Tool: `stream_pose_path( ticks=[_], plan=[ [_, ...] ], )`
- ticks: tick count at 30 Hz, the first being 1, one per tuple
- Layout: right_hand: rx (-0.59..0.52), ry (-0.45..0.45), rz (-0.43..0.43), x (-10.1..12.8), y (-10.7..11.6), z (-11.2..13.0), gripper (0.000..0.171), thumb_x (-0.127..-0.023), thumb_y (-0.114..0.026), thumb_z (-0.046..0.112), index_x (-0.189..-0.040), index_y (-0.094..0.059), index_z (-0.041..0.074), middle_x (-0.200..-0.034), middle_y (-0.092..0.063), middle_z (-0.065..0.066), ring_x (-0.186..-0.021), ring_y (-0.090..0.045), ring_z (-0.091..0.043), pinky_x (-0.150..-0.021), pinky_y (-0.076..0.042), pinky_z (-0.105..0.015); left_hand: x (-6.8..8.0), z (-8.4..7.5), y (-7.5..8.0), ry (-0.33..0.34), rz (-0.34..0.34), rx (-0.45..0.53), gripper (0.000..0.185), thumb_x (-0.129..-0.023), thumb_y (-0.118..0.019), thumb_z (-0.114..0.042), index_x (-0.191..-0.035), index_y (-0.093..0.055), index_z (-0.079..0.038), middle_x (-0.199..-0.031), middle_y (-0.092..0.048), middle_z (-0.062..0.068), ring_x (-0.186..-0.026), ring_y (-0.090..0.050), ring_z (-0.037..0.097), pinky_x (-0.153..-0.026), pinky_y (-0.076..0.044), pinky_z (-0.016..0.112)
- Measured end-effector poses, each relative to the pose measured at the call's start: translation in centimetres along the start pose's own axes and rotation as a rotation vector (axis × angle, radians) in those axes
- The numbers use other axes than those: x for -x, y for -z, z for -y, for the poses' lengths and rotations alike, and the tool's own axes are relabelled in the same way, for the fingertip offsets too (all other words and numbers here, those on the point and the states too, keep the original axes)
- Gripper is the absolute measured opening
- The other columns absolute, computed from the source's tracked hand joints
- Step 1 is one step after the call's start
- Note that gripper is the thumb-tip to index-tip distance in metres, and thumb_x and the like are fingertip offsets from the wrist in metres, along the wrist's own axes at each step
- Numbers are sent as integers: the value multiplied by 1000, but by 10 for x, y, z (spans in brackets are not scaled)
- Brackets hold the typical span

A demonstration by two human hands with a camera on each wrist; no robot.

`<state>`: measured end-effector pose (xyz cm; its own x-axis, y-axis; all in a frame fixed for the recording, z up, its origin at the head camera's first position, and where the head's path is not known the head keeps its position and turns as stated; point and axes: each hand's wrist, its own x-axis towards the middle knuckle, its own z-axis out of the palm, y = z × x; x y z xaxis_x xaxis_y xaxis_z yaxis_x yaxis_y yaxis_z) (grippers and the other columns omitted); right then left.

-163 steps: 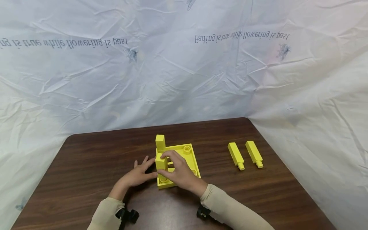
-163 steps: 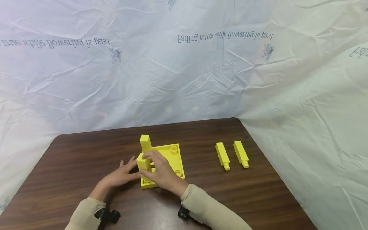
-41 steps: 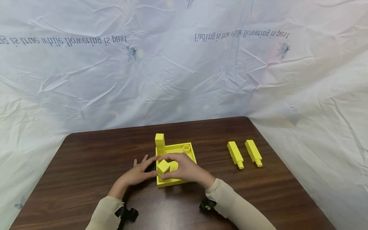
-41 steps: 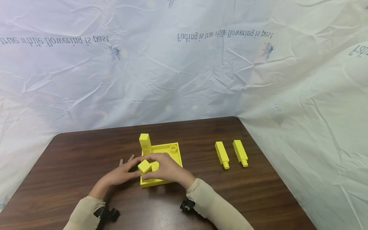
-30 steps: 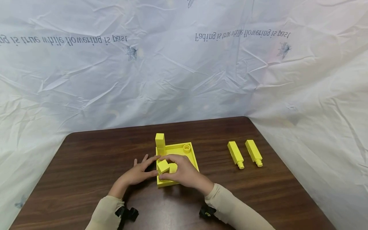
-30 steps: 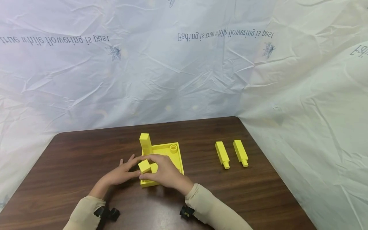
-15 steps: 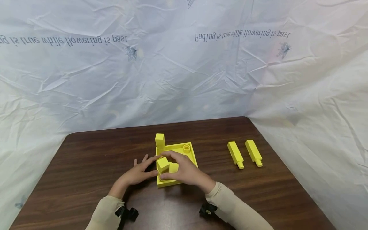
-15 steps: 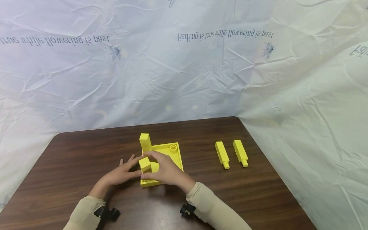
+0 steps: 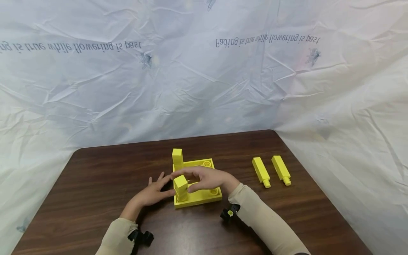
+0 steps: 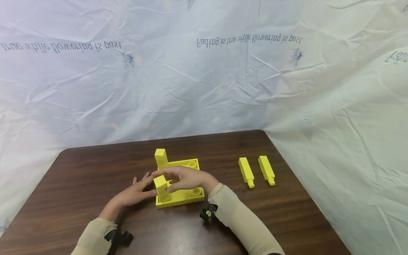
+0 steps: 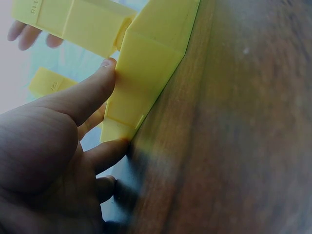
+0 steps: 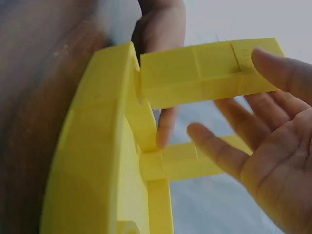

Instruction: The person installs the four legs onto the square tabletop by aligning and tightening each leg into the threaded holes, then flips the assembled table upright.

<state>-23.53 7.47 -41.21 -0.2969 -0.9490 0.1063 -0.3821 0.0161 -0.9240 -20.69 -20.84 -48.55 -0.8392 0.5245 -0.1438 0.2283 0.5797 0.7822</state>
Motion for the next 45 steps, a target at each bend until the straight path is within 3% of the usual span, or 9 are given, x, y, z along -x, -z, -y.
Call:
stream_pose_path(
  ticks=[6, 18, 28, 33, 38, 45],
  plan=[
    [12, 19, 16, -4, 5, -1, 59, -105, -60, -5, -159, -37, -7, -162, -39, -28, -154, -38, -24, -117, -45, -45, 0, -1, 0, 31, 3, -1, 84, -105, -64, -47, -169, -25, -9, -173, -16, 24, -160, 11, 44, -116, 23, 71],
    [92, 2, -23, 0, -1, 0, 53, -106, -63, 3, -155, -46, -3, -162, -43, -23, -148, -45, -17, -106, -53, -44, 0, -4, 1, 7, 1, -5, 79, -106, -64, -45, -169, -29, -14, -172, -23, 22, -160, 9, 45, -115, 24, 71],
    [138, -12, -86, 5, -9, 1, 50, -107, -63, 7, -154, -49, 2, -157, -50, -17, -139, -51, -15, -98, -57, -35, -1, -2, 0, 2, -7, -7, 77, -106, -64, -46, -168, -30, -16, -172, -23, 21, -160, 9, 45, -115, 24, 72],
    [153, -34, -161, 11, -17, 0, 49, -105, -68, 10, -152, -53, 10, -156, -53, -8, -136, -53, -14, -94, -57, -34, -2, -2, -1, -17, -15, -24, 75, -106, -64, -46, -168, -32, -18, -172, -26, 20, -160, 8, 46, -115, 22, 73],
    [152, -50, -245, 14, -27, 1, 49, -104, -70, 10, -150, -53, 9, -155, -53, -8, -126, -58, -16, -91, -58, -33, -2, -1, -2, -31, -18, -21, 74, -106, -65, -45, -167, -33, -19, -172, -26, 20, -159, 8, 47, -114, 22, 74],
    [291, 8, -419, 11, -44, -2, 47, -97, -80, 15, -140, -59, 12, -138, -63, -4, -116, -63, -15, -87, -58, -34, -1, -1, -2, -34, -14, -21, 74, -106, -64, -44, -168, -32, -17, -172, -25, 20, -160, 7, 47, -115, 22, 73]
  ],
)
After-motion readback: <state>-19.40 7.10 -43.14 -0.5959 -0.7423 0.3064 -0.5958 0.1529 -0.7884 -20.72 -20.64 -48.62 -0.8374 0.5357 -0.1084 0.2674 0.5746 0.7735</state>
